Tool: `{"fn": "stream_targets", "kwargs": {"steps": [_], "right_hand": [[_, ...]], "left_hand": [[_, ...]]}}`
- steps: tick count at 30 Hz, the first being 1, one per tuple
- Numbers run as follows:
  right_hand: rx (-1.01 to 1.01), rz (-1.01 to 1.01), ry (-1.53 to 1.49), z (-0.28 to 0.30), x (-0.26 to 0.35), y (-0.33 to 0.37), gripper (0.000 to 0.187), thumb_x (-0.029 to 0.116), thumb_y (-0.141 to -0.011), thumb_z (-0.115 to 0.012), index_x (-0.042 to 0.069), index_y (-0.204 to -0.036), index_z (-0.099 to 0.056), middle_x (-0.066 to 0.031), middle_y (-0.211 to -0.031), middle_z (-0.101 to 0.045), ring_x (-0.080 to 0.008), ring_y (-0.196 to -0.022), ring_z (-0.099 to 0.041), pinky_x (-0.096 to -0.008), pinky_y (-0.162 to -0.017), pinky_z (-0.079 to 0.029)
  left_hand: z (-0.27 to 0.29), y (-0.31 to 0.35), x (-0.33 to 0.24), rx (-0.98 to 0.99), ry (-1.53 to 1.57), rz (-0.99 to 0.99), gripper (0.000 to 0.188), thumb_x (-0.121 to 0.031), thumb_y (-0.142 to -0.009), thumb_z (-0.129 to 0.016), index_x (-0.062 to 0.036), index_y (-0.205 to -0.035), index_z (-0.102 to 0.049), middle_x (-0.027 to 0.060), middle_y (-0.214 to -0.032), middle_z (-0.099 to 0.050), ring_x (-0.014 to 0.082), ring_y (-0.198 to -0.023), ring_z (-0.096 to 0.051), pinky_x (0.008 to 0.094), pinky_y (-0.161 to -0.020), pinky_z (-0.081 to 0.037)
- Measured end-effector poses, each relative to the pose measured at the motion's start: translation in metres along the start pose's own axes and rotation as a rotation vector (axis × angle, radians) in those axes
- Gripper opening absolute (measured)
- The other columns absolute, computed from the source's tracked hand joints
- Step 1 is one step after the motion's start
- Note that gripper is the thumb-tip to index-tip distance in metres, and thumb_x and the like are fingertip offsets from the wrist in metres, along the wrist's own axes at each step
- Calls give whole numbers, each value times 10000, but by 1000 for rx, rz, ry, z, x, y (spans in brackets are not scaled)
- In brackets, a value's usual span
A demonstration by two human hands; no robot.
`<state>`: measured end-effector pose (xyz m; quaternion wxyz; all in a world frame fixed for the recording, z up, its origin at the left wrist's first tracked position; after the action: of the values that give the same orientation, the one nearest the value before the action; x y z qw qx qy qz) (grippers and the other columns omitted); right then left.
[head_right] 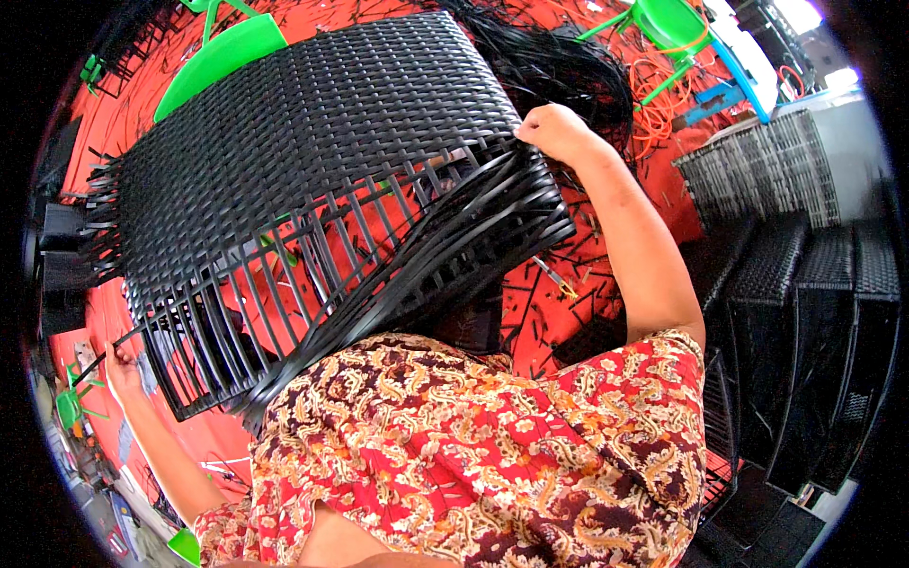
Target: The person weaves black synthetic strips into the frame of a piece of furniture by hand, threading the strips through existing weaves and pulling them tight.
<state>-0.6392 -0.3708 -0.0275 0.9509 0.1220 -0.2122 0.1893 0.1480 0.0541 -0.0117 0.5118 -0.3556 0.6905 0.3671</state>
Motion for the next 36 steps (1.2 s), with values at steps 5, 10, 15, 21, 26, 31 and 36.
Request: {"fn": "stream_targets", "kwargs": {"steps": [5,10,15,21,26,31,36], "right_hand": [[189,-165,-266,10,-5,-2,243,253,-753,-690,13,-761,-659,-48,-668,-625,-174,-594,-557,-328,-593,-454],[376,-275,-395,15,4,0,171,201,-736,-682,42,-743,-618,16,-628,-545,-146,-524,-450,-307,-515,-388],[361,-3,106,16,26,6,90,130,-730,-626,51,-744,-584,-66,-693,-590,-193,-659,-555,-330,-595,-439],[-124,425,727,-17,58,8,154,75,-784,-532,80,-937,-543,-116,-917,-558,-289,-810,-623,-402,-689,-522],[-263,495,672,-25,38,27,89,98,-781,-524,91,-868,-506,-86,-879,-523,-249,-794,-601,-381,-669,-508],[-220,517,481,-27,39,28,129,95,-750,-606,70,-819,-500,-84,-849,-492,-284,-817,-562,-380,-709,-471],[-92,535,301,-11,57,23,163,86,-727,-637,55,-873,-572,-81,-910,-523,-283,-897,-538,-390,-797,-445]], "left_hand": [[-6,2,7,-36,-27,29,192,-193,-887,-606,-6,-929,-602,-4,-692,-508,61,-600,-461,182,-492,-374],[25,-17,12,-5,6,47,192,-207,-878,-622,-20,-923,-613,11,-770,-601,58,-597,-490,183,-467,-369],[21,-30,5,31,4,35,163,-185,-868,-633,-25,-894,-613,7,-740,-589,53,-580,-477,182,-458,-361],[48,-58,-21,-36,-66,-60,148,-163,-853,-652,-21,-882,-624,5,-721,-578,48,-565,-477,177,-441,-341],[63,-62,-11,-35,-45,-30,179,-166,-858,-646,-9,-938,-618,7,-735,-579,48,-568,-472,178,-453,-339],[88,-58,-9,-40,-3,-4,177,-173,-870,-632,-14,-943,-610,3,-735,-569,51,-582,-474,179,-477,-348],[65,-42,-2,10,40,28,157,-175,-888,-608,-20,-913,-603,0,-723,-549,56,-599,-476,179,-495,-356]]}}
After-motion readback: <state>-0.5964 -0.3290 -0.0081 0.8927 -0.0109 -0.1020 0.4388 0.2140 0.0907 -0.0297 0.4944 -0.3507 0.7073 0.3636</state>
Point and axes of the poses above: each hand's wrist, its own y-axis away from the middle knuckle, its own z-axis out of the back of the hand, x = y × z, the point moved 1 cm from there along -y, towards the middle knuckle
